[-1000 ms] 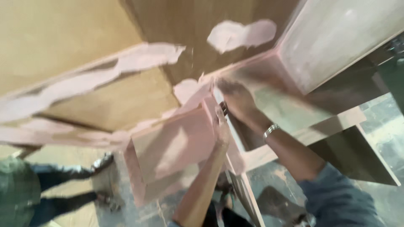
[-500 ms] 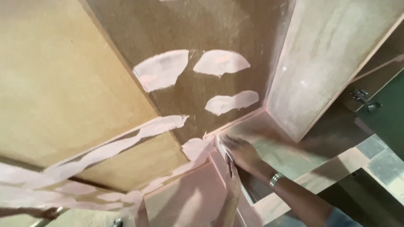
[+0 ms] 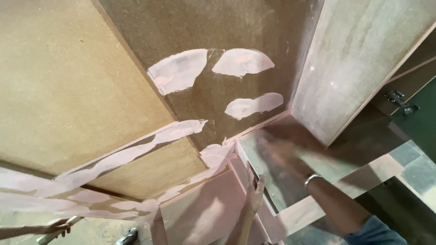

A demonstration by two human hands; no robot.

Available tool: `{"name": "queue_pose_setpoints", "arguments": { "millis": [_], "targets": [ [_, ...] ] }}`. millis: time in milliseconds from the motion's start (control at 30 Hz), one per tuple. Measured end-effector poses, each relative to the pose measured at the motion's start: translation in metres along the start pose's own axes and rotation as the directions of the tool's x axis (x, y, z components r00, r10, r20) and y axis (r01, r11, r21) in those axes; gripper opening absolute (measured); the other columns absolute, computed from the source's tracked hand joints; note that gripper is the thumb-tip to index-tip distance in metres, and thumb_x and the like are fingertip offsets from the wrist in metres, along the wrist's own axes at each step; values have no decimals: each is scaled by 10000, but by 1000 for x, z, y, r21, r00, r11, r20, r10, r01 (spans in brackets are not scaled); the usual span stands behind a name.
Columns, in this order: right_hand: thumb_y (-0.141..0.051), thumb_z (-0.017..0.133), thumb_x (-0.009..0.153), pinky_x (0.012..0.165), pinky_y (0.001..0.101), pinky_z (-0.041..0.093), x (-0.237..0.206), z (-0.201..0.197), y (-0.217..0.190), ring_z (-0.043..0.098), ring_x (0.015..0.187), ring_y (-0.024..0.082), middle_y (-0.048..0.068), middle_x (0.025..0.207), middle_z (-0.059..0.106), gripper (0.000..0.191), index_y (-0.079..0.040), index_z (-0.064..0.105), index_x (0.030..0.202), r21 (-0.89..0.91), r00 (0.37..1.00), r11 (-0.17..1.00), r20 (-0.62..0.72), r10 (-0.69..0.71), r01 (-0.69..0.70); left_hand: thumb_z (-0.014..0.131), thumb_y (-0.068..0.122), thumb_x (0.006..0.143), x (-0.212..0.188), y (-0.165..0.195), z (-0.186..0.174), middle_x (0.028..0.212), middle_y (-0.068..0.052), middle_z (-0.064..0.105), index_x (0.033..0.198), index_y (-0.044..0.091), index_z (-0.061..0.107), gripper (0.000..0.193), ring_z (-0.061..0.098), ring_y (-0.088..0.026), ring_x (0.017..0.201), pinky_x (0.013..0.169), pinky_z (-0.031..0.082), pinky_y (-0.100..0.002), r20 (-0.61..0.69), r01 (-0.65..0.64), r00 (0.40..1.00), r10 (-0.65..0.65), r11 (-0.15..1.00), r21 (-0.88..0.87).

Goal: The person sands the edges and surfaces of a pink wooden cabinet using a sanding block. They work on the corners, shelves, and door frames, smoothing the wood in preparation for finishing.

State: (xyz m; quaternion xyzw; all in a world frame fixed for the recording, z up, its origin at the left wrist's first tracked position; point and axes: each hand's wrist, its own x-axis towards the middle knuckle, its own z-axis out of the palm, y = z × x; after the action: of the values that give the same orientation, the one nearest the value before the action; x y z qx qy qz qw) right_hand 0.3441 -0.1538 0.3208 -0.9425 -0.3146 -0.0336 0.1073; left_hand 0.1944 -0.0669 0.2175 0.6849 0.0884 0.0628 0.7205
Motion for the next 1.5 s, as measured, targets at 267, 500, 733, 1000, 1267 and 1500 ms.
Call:
{"name": "queue_pose_setpoints", "arguments": {
  "millis": [267, 500, 733, 1000, 1267, 1500],
  "targets": [
    [-337, 523, 989, 1171, 459, 349, 7, 28, -18, 483, 1345, 293, 116, 1454, 511, 514, -94, 493, 1441, -216, 994, 973, 92, -58, 76, 534, 304, 1068, 0, 8, -10, 1741, -174, 58, 1646, 63, -25, 839, 74, -264, 1598, 1270, 123, -370, 112, -65, 990, 81, 987, -144],
    [-294, 544, 955, 1031, 446, 449, 13, 47, 6, 571, 1221, 298, 122, 1426, 574, 489, -81, 572, 1394, -18, 966, 1000, -259, -7, 2, 519, 234, 1057, 1, 7, -9, 1741, -178, -2, 1633, 40, -29, 818, 8, -263, 1609, 1284, 75, -364, 28, -61, 998, 58, 986, 154],
    [-306, 559, 961, 959, 463, 507, 5, 8, -15, 644, 1140, 257, 16, 1323, 641, 365, -176, 667, 1284, 34, 975, 998, -215, -51, 59, 527, 222, 1058, 0, 2, -7, 1742, -177, 26, 1627, 42, 0, 796, 41, -266, 1606, 1279, 95, -369, 41, -74, 997, 69, 988, 136],
    [-430, 562, 849, 1027, 449, 451, 8, 54, -7, 523, 1269, 300, 72, 1462, 511, 579, -136, 589, 1348, -160, 953, 956, -139, -268, 245, 530, 293, 1038, -4, 13, -11, 1733, -176, 72, 1635, 71, -8, 834, 115, -273, 1585, 1262, 149, -370, 106, -13, 994, 13, 1000, -1],
    [-647, 572, 668, 1208, 407, 323, 8, 70, 40, 431, 1439, 294, 117, 1550, 441, 972, -74, 485, 1448, -592, 913, 711, 113, -392, 379, 536, 312, 1049, -6, 32, -14, 1727, -163, 68, 1631, 79, -44, 854, 127, -258, 1585, 1265, 176, -355, 86, 34, 995, -41, 996, 83],
    [-203, 495, 1043, 1271, 331, 436, 6, 40, 72, 526, 1460, 257, 97, 1514, 575, 387, -135, 536, 1422, -561, 977, 825, -204, -59, -67, 525, 303, 1064, -4, 21, -10, 1736, -163, 53, 1624, 41, -26, 828, 119, -253, 1594, 1272, 154, -358, 80, -32, 997, 17, 983, 182]
  ]
}}
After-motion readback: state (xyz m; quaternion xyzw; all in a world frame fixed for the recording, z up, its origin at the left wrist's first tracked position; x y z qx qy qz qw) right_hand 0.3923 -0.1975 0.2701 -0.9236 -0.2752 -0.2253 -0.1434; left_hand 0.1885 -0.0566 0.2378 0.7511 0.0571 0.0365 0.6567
